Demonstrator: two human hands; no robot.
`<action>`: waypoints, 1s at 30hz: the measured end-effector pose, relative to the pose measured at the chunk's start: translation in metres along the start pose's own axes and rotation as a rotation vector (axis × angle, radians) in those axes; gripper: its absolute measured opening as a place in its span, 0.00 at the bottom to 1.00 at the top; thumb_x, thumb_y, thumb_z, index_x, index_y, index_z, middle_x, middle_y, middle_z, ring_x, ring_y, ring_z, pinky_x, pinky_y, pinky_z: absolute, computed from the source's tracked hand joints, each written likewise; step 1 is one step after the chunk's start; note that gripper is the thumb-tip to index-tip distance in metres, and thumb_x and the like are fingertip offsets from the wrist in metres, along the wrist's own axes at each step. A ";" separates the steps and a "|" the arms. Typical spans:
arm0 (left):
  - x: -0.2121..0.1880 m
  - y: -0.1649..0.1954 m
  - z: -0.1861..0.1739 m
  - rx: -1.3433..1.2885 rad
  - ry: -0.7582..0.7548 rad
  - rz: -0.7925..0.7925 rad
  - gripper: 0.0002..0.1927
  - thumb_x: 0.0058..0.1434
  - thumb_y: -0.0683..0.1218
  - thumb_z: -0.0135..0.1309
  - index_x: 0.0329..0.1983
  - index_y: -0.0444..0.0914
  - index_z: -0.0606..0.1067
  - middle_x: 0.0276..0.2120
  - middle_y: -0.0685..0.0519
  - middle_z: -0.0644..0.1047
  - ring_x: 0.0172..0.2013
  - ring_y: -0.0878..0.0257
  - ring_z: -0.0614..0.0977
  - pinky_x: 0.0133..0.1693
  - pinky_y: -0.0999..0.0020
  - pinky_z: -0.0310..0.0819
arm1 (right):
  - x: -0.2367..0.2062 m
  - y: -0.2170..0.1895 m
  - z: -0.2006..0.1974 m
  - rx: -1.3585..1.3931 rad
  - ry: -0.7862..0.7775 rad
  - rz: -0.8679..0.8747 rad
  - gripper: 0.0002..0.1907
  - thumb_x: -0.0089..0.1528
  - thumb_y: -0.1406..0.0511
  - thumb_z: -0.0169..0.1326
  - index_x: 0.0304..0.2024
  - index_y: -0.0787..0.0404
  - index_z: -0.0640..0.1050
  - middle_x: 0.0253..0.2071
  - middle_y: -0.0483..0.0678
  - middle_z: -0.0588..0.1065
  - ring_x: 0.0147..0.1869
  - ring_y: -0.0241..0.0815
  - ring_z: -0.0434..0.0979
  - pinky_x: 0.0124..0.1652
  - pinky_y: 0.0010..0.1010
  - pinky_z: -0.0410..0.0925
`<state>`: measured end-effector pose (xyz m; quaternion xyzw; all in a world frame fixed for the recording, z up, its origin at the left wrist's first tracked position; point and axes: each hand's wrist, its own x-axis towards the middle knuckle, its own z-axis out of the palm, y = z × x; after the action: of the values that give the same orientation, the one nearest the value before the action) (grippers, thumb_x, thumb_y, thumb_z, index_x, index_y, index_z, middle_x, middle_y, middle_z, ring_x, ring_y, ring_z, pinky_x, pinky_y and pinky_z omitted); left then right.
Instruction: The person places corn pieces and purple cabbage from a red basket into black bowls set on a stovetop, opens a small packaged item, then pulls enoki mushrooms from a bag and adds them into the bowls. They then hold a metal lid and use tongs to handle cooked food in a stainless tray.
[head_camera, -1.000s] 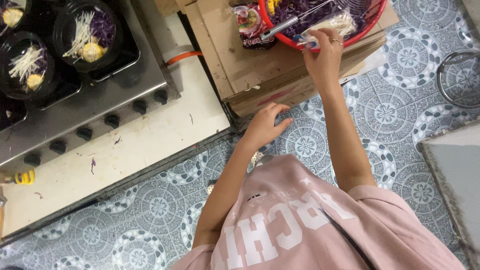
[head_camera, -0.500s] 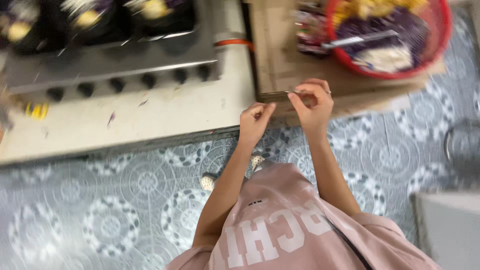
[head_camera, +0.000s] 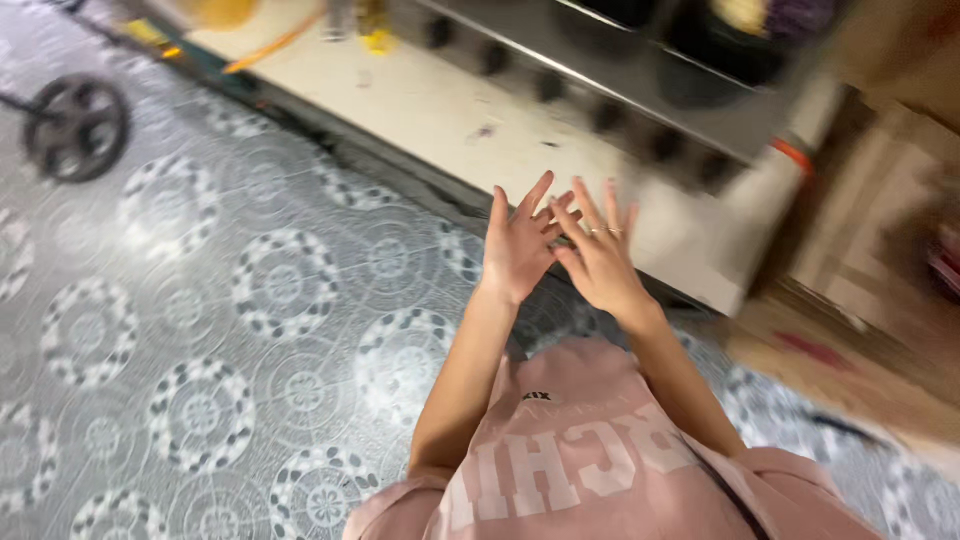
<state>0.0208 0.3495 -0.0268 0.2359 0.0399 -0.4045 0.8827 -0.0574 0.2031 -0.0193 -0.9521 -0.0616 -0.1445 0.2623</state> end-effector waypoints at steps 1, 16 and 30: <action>-0.010 0.028 -0.008 0.019 0.028 0.043 0.43 0.66 0.74 0.30 0.77 0.47 0.56 0.73 0.46 0.60 0.69 0.49 0.64 0.66 0.45 0.57 | 0.016 -0.005 0.017 0.010 0.025 -0.007 0.29 0.66 0.64 0.55 0.71 0.50 0.70 0.79 0.54 0.53 0.82 0.66 0.40 0.69 0.74 0.39; -0.034 0.236 -0.191 0.181 0.632 0.632 0.04 0.67 0.46 0.60 0.41 0.45 0.77 0.41 0.60 0.78 0.44 0.68 0.76 0.49 0.64 0.66 | 0.232 -0.103 0.194 0.577 0.108 0.215 0.20 0.63 0.70 0.64 0.58 0.59 0.80 0.47 0.52 0.80 0.55 0.42 0.80 0.58 0.32 0.71; 0.081 0.427 -0.228 0.722 0.475 0.196 0.24 0.71 0.58 0.41 0.58 0.40 0.78 0.57 0.56 0.77 0.59 0.63 0.72 0.60 0.59 0.62 | 0.514 -0.061 0.359 1.356 0.035 0.806 0.18 0.69 0.59 0.56 0.58 0.58 0.72 0.44 0.44 0.76 0.45 0.37 0.79 0.37 0.33 0.75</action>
<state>0.4151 0.6351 -0.0855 0.6183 0.0751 -0.2413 0.7442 0.5069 0.4629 -0.1266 -0.5309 0.2179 0.0158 0.8188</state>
